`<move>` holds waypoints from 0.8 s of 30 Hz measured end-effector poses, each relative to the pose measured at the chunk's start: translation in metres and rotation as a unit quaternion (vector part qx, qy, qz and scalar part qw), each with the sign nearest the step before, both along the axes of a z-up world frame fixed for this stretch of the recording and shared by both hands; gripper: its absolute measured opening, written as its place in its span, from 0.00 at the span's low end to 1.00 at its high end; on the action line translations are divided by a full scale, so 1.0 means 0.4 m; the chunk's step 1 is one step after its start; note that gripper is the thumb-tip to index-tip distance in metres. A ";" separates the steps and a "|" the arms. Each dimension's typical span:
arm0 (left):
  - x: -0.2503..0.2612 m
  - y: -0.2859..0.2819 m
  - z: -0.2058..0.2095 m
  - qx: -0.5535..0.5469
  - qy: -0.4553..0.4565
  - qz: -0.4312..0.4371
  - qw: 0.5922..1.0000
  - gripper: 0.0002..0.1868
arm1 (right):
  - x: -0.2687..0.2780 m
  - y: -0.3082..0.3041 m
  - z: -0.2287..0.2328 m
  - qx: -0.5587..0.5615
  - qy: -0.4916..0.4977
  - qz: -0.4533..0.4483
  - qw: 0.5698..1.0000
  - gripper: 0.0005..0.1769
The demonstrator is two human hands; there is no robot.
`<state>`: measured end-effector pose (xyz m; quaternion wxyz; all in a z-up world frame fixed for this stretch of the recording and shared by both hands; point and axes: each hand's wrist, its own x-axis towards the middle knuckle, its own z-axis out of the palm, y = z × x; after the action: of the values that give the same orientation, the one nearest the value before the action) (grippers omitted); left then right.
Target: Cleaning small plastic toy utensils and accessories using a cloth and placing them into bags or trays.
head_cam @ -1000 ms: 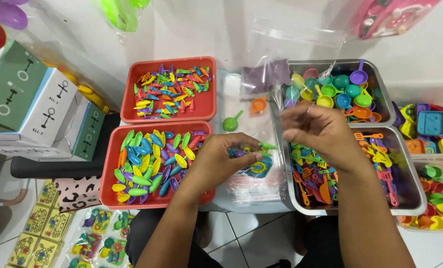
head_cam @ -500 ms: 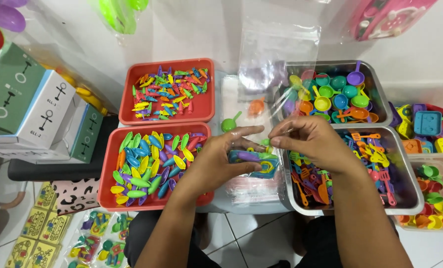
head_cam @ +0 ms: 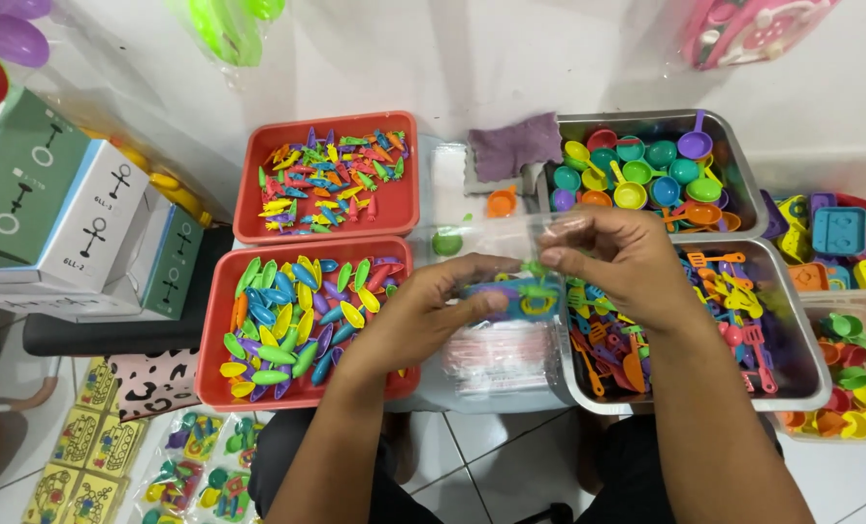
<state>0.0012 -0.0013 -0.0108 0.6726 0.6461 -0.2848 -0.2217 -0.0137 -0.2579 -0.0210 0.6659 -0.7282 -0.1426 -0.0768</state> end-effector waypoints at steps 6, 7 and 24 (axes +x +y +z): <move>0.001 -0.001 0.008 -0.010 -0.029 0.015 0.999 0.19 | -0.017 0.016 0.017 -0.024 0.018 0.020 0.999 0.15; -0.001 -0.003 0.010 -0.010 -0.029 0.016 0.999 0.19 | -0.016 0.014 0.018 -0.024 0.019 0.021 0.999 0.15; -0.002 -0.003 0.005 -0.003 -0.029 0.092 0.995 0.17 | -0.018 0.045 0.036 -0.045 0.110 0.024 0.993 0.31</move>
<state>0.0004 -0.0025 -0.0088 0.6837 0.6733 -0.2443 -0.1398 -0.0210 -0.2398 -0.0064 0.6459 -0.7577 -0.0893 0.0268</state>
